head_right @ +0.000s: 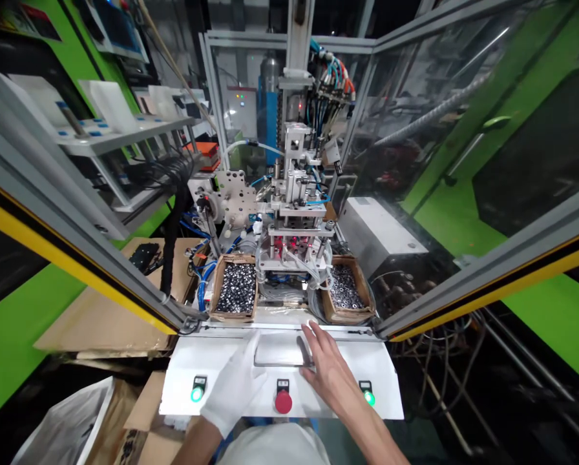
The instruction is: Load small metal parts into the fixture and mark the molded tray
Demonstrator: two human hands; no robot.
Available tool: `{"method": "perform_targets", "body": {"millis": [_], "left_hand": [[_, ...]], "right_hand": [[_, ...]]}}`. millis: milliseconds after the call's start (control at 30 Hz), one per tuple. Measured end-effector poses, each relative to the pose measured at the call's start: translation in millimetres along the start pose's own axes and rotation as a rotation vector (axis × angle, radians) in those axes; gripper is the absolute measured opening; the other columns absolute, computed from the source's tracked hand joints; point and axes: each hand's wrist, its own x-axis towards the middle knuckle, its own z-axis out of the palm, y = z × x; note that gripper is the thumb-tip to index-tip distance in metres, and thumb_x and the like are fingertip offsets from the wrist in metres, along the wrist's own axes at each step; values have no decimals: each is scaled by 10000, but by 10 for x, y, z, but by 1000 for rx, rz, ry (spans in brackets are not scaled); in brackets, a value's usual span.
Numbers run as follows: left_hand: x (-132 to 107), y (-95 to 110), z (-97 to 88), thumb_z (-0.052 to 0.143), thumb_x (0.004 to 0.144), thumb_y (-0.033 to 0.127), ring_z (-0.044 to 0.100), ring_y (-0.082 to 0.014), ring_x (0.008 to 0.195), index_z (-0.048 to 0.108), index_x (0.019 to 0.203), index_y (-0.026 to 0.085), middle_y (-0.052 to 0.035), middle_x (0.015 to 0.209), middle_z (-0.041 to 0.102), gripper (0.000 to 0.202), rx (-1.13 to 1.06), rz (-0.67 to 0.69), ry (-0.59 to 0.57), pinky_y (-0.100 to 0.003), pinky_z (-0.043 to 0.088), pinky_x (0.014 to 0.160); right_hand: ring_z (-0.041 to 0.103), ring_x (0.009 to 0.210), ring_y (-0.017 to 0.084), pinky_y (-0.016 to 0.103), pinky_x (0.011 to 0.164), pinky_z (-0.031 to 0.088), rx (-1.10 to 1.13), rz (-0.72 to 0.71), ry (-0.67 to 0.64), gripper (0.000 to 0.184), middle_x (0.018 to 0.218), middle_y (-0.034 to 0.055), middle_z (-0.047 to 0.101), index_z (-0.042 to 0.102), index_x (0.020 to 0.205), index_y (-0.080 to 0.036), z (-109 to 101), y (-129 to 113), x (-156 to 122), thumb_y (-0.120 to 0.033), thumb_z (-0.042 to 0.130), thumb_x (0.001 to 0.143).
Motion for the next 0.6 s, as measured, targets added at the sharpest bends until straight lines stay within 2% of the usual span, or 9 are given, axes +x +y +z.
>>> {"method": "perform_targets", "body": {"millis": [33, 100, 200, 300, 367, 433, 533, 600], "left_hand": [[44, 5, -41, 577, 730, 145, 388, -256, 1475, 349, 1549, 174, -137, 1635, 357, 850, 56, 61, -37, -369, 299, 1247], [152, 8, -102, 604, 704, 128, 405, -258, 1463, 388, 1536, 201, -120, 1605, 418, 863, 109, 132, -95, -370, 313, 1241], [310, 1, -153, 631, 724, 117, 458, -272, 1421, 460, 1495, 232, -115, 1547, 501, 798, 87, 136, -169, -392, 353, 1217], [362, 0, -192, 678, 815, 253, 516, -307, 1356, 512, 1447, 213, -152, 1478, 559, 654, 61, 118, -213, -491, 393, 1176], [325, 16, -204, 671, 860, 365, 551, -309, 1307, 534, 1414, 204, -164, 1436, 582, 593, 58, 108, -192, -543, 426, 1133], [274, 49, -184, 652, 883, 415, 589, -289, 1252, 569, 1374, 230, -154, 1389, 615, 532, 54, 86, -146, -534, 466, 1091], [265, 111, -117, 666, 874, 389, 635, -280, 1181, 581, 1369, 280, -137, 1331, 663, 514, 24, 89, -112, -493, 512, 1038], [294, 139, -99, 730, 811, 328, 642, -304, 1187, 556, 1407, 311, -117, 1339, 671, 621, -16, 112, -102, -464, 524, 1024]], "right_hand": [[297, 1503, 307, 492, 1218, 336, -63, -56, -44, 836, 1622, 116, 350, 347, 1549, -225, -11, 21, 32, -114, 605, 762], [369, 1458, 318, 501, 1198, 368, -153, -120, -98, 862, 1557, 129, 442, 391, 1525, -221, -13, 67, 92, -25, 583, 708], [518, 1322, 307, 469, 1115, 468, -183, -184, -97, 823, 1421, 149, 558, 410, 1508, -211, 19, 138, 148, -15, 577, 726], [587, 1234, 309, 444, 1050, 520, -194, -208, -84, 793, 1358, 155, 606, 454, 1474, -207, 82, 232, 173, -43, 604, 713], [607, 1220, 314, 431, 1036, 527, -210, -221, -85, 762, 1349, 152, 625, 495, 1444, -215, 133, 327, 188, -67, 606, 704], [623, 1206, 312, 407, 1019, 536, -214, -249, -79, 724, 1327, 140, 647, 522, 1428, -229, 176, 444, 210, -105, 596, 718], [654, 1164, 310, 386, 987, 553, -203, -303, -49, 668, 1277, 124, 680, 562, 1408, -254, 178, 601, 258, -155, 582, 748], [681, 1109, 323, 391, 930, 582, -193, -342, -49, 616, 1231, 105, 702, 605, 1373, -301, 123, 646, 303, -200, 607, 765]]}}
